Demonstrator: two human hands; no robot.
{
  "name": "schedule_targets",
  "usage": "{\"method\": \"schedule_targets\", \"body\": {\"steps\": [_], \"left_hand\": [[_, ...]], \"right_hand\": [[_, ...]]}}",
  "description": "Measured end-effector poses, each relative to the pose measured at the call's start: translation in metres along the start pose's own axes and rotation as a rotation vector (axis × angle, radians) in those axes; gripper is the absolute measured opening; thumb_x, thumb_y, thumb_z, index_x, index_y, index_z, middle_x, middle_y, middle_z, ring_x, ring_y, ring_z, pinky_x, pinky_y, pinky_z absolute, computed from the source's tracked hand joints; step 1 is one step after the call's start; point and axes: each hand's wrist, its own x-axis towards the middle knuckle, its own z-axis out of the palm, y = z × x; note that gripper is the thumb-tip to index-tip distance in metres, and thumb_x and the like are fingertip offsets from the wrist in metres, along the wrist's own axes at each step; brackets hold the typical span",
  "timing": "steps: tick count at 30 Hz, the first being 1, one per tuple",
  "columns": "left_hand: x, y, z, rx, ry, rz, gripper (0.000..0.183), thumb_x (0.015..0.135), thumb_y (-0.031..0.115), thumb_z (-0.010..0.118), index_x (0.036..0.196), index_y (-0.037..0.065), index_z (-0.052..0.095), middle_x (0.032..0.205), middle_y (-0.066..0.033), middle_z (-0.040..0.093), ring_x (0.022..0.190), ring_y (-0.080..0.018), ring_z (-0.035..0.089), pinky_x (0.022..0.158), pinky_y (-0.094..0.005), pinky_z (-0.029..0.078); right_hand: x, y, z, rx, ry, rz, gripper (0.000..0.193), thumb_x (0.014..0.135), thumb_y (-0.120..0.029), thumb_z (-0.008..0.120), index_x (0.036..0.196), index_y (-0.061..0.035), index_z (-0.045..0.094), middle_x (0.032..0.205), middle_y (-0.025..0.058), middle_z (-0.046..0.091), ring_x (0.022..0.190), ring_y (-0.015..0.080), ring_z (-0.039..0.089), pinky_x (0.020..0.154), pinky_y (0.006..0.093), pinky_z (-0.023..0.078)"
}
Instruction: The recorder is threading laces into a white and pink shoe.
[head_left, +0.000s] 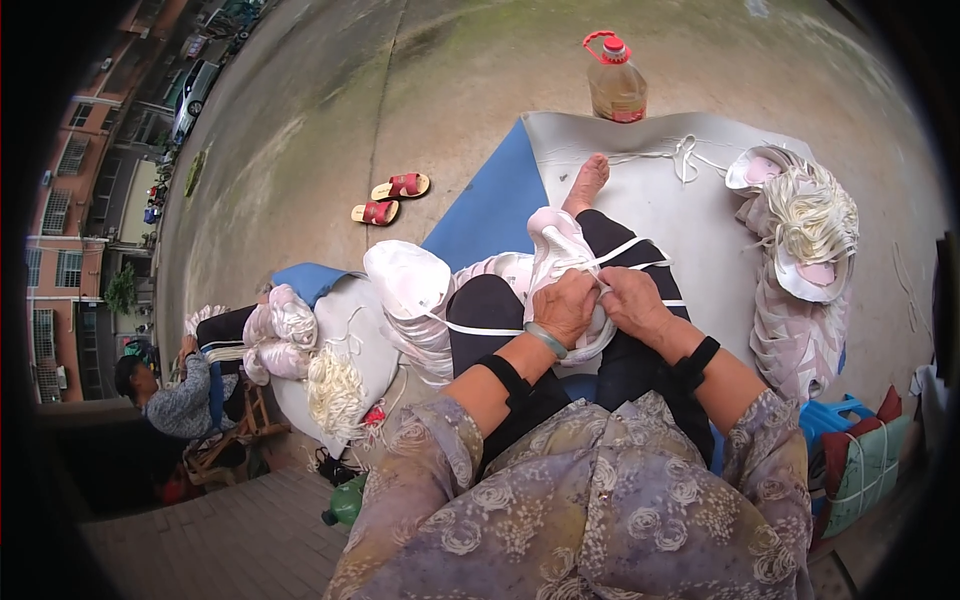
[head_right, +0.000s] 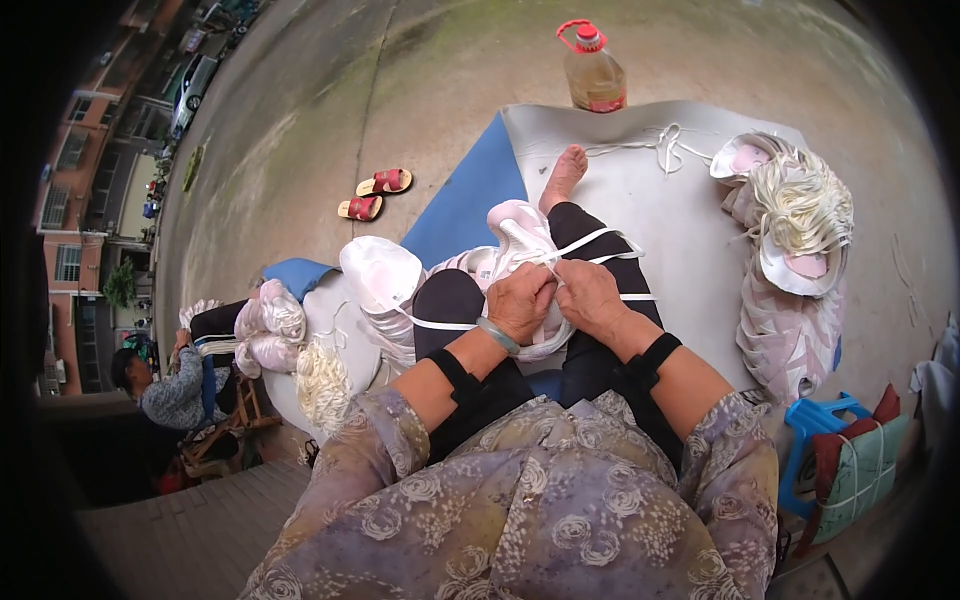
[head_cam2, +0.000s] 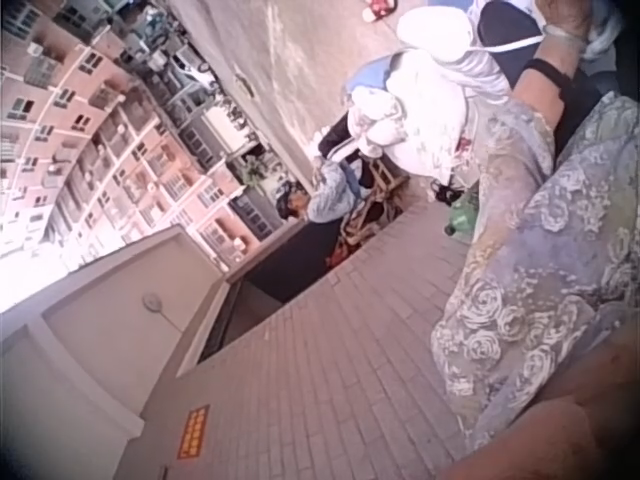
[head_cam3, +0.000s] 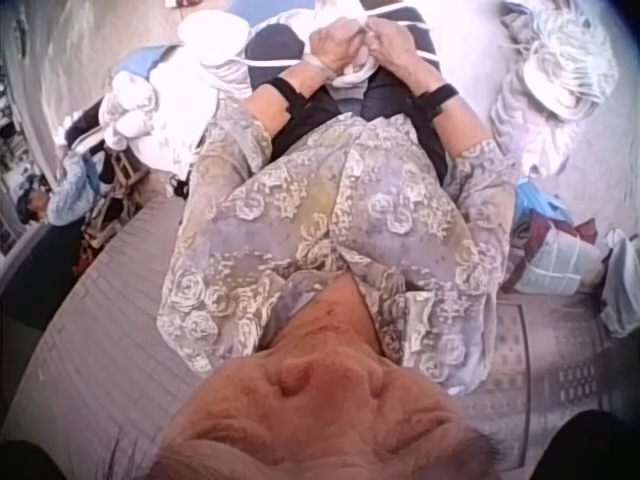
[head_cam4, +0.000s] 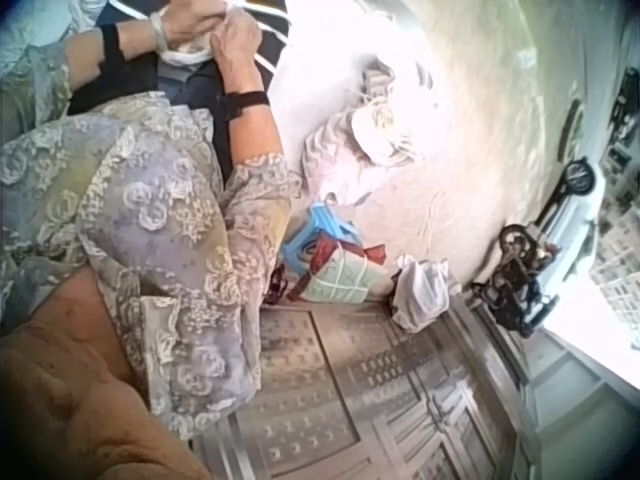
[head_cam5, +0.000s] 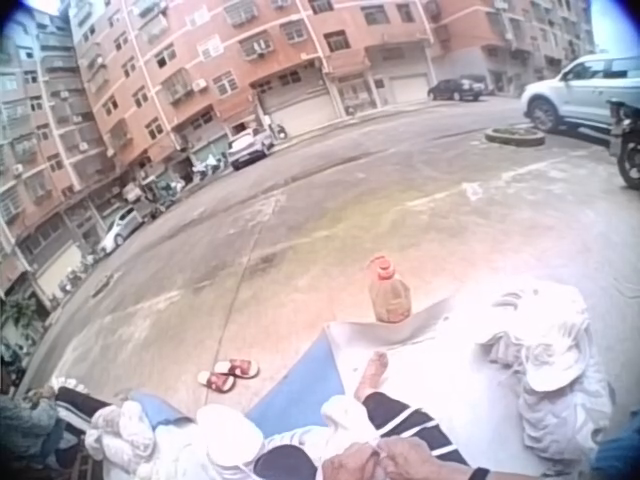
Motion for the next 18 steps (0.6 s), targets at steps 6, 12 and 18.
{"method": "schedule_targets", "body": {"steps": [6,12,18], "left_hand": [[0.001,-0.002,-0.015,-0.095,0.004,0.047,0.010,0.074,0.012,0.059,0.085,0.011,0.059,0.077,-0.0074,0.053,0.068,-0.0277,0.058,0.056,-0.0361,0.046],[0.005,0.014,-0.040,0.004,-0.067,0.148,0.004,0.073,0.008,0.056,0.075,0.004,0.056,0.090,-0.0117,0.051,0.070,-0.0305,0.057,0.058,-0.0373,0.047],[-0.055,-0.038,-0.104,0.109,0.138,0.021,0.005,0.068,-0.001,0.051,0.073,0.000,0.050,0.094,-0.0151,0.052,0.074,-0.0341,0.055,0.064,-0.0387,0.045]], "right_hand": [[-0.001,-0.025,-0.010,0.048,-0.015,0.123,0.025,0.067,-0.014,0.054,0.088,-0.0011,0.050,0.076,0.0186,0.057,0.076,0.0369,0.056,0.067,0.0441,0.045],[-0.007,-0.018,-0.015,0.052,-0.097,0.130,0.034,0.068,-0.020,0.055,0.097,-0.0028,0.051,0.078,0.0185,0.058,0.075,0.0361,0.057,0.066,0.0437,0.045],[-0.012,-0.004,0.001,-0.095,-0.035,0.113,0.036,0.069,-0.024,0.049,0.098,-0.0029,0.051,0.074,0.0176,0.056,0.072,0.0337,0.056,0.064,0.0427,0.044]]}}
